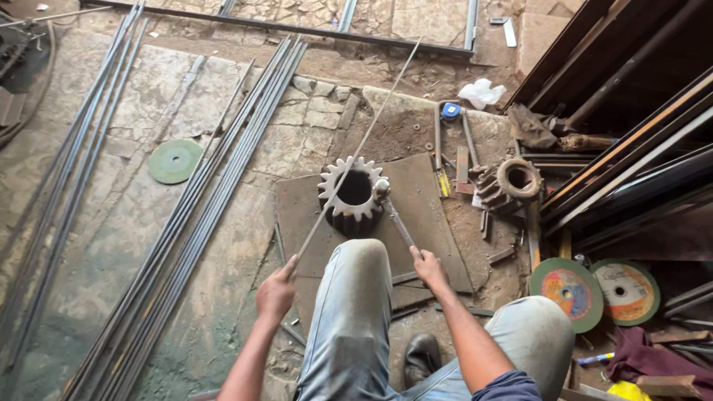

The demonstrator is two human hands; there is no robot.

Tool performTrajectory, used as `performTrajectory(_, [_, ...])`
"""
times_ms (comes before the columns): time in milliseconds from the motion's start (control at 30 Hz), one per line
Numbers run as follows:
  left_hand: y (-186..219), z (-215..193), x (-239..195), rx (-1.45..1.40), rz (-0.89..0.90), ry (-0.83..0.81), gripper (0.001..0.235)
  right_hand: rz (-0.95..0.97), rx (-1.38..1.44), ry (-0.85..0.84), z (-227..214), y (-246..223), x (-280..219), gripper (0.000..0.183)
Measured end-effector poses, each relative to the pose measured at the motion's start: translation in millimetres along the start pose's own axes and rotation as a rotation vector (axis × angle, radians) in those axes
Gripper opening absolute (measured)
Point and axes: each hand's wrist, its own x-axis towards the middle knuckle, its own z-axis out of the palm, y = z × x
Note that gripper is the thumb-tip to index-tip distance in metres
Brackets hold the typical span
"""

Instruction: The person strikes a long thin metal rod against a large metal gear with a hammer while holding the rod against the gear with their other hand.

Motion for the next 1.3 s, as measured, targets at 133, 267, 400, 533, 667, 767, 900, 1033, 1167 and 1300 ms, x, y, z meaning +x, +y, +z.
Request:
performTrajectory(133, [-26,-30,-16,0.009,-0.115,-0.199,0.048,-0.068,-0.006,0.039,-3,-8,5,0.06])
performTrajectory(267, [-52,-12,-22,-0.174,-0.072,-0.15,0.041,-0.041,0.047,-0.017,-4,-7,-6,0.061])
performTrajectory(400, [-44,26,3,-0.543,-0.17,-0.226,0.039,-0.004,0.036,-0.027,-11,-15,-13,0.059])
performTrajectory(533, [-5,25,35,-0.699,-0.228,-0.371,0.04,0.017,0.074,-0.043,-15,-20,-25,0.059])
performTrajectory(667, [68,-21,51,-0.735,-0.161,-0.511,0.031,0.006,0.09,-0.042,-19,-24,-23,0.059])
performTrajectory(767, [133,-56,34,-0.95,-0.079,-0.596,0.031,0.013,0.089,-0.043,-15,-20,-19,0.06])
performTrajectory(900, [220,-84,4,-1.394,0.075,-0.71,0.043,0.045,0.104,-0.052,-10,-13,-12,0.06])
performTrajectory(1033, [271,-102,-16,-1.669,0.41,-0.916,0.073,0.0,0.11,-0.047,-7,-8,-5,0.053])
performTrajectory(1167, [309,-98,-23,-1.934,0.503,-1.065,0.077,0.019,0.088,-0.055,0,-2,0,0.041])
performTrajectory(1300, [331,-96,-24,-2.116,0.537,-1.155,0.071,-0.022,0.115,-0.044,-2,-2,2,0.036])
